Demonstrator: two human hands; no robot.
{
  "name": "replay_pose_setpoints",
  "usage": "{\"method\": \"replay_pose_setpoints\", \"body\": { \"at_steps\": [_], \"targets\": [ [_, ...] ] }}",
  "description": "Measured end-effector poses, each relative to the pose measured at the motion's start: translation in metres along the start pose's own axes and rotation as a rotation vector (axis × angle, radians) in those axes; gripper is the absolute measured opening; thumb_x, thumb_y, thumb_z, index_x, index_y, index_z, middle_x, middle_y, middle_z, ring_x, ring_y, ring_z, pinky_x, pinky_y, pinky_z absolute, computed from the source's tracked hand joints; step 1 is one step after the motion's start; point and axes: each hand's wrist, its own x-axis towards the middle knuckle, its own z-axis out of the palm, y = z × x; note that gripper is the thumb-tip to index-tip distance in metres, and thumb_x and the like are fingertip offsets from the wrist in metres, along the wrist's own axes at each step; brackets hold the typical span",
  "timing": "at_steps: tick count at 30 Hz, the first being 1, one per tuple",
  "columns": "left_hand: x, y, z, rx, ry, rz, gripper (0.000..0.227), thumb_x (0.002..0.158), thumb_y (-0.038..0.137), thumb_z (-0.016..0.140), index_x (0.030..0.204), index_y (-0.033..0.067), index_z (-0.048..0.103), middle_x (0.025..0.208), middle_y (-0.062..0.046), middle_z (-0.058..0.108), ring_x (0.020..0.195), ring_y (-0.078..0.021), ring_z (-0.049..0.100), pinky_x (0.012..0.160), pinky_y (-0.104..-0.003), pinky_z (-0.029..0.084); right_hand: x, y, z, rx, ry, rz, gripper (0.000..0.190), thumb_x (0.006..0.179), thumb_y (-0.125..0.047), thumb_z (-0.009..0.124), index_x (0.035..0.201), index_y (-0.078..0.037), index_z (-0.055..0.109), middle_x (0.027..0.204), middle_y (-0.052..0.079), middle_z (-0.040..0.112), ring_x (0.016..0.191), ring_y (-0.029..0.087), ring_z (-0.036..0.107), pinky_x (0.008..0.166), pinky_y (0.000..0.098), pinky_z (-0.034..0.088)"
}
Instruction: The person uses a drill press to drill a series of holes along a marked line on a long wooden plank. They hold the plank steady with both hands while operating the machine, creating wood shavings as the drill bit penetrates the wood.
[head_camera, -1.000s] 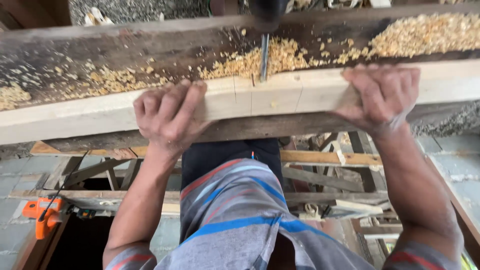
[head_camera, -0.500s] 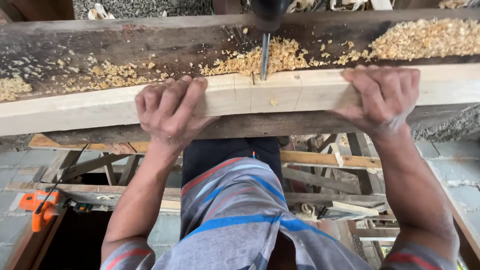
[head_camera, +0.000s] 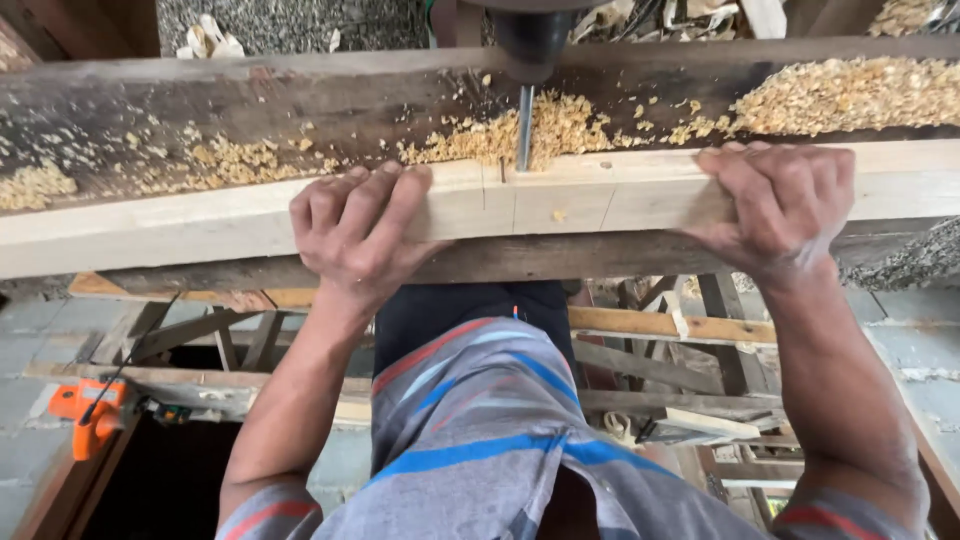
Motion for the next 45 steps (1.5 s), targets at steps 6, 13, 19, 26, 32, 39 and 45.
{"method": "replay_pose_setpoints", "body": {
  "at_steps": [6,13,19,26,32,39,45],
  "targets": [
    [0.004,-0.009,-0.007,-0.002,-0.093,0.033,0.043,0.084,0.051,0.035,0.086,0.0159,0.06,0.081,0.001,0.057,0.064,-0.0184,0.047,0.058,-0.029,0.033,0.032,-0.008,-0.015,0.08,-0.108,0.03,0.049,0.086,-0.045,0.039,0.086,-0.004,0.066,0.075,0.009,0.059,0.064,0.023,0.054,0.063,0.0354,0.033],
    [0.005,-0.025,-0.026,0.011,-0.028,0.064,0.025,0.085,0.03,0.04,0.096,0.0132,0.054,0.081,-0.003,0.054,0.06,-0.0204,0.043,0.056,-0.032,0.036,0.024,-0.014,-0.022,-0.129,-0.194,-0.009,0.052,0.074,-0.052,0.049,0.095,-0.009,0.07,0.074,0.009,0.054,0.068,0.027,0.049,0.068,0.0394,0.039],
    [0.004,-0.024,-0.038,-0.021,-0.034,0.019,0.031,0.085,0.042,0.038,0.091,0.0178,0.056,0.085,0.003,0.057,0.063,-0.0161,0.046,0.058,-0.027,0.034,0.004,-0.015,-0.015,-0.146,-0.264,-0.015,0.069,0.064,-0.058,0.056,0.111,-0.007,0.062,0.09,0.011,0.062,0.071,0.019,0.049,0.068,0.0314,0.037],
    [0.007,-0.015,-0.033,0.002,-0.015,0.011,0.039,0.081,0.05,0.037,0.091,0.018,0.056,0.083,0.003,0.057,0.068,-0.0152,0.048,0.061,-0.026,0.035,0.013,-0.011,-0.025,-0.181,-0.307,-0.014,0.065,0.069,-0.061,0.04,0.112,-0.016,0.059,0.087,0.003,0.059,0.065,0.017,0.045,0.061,0.0268,0.032],
    [0.01,-0.006,-0.032,0.025,-0.03,0.01,0.044,0.081,0.054,0.032,0.092,0.0184,0.056,0.083,0.004,0.056,0.067,-0.0151,0.047,0.063,-0.026,0.035,0.0,0.001,-0.031,-0.178,-0.325,-0.004,0.06,0.073,-0.055,0.038,0.114,-0.017,0.06,0.09,0.002,0.06,0.068,0.017,0.048,0.062,0.0263,0.035],
    [0.001,-0.015,-0.033,-0.059,-0.074,0.029,0.038,0.084,0.046,0.037,0.098,0.0157,0.054,0.089,0.001,0.055,0.07,-0.0174,0.047,0.062,-0.027,0.035,0.014,-0.008,-0.027,-0.126,-0.191,-0.024,0.057,0.071,-0.056,0.047,0.1,-0.012,0.068,0.085,0.004,0.061,0.068,0.02,0.05,0.068,0.0304,0.034],
    [0.0,-0.027,-0.04,-0.022,-0.05,0.043,0.036,0.084,0.045,0.036,0.096,0.0164,0.055,0.084,0.002,0.054,0.066,-0.0173,0.044,0.058,-0.028,0.033,0.02,-0.027,-0.024,-0.182,-0.306,0.072,0.064,0.069,-0.062,0.04,0.107,-0.017,0.064,0.081,0.002,0.053,0.067,0.02,0.046,0.065,0.0306,0.032]
  ]
}}
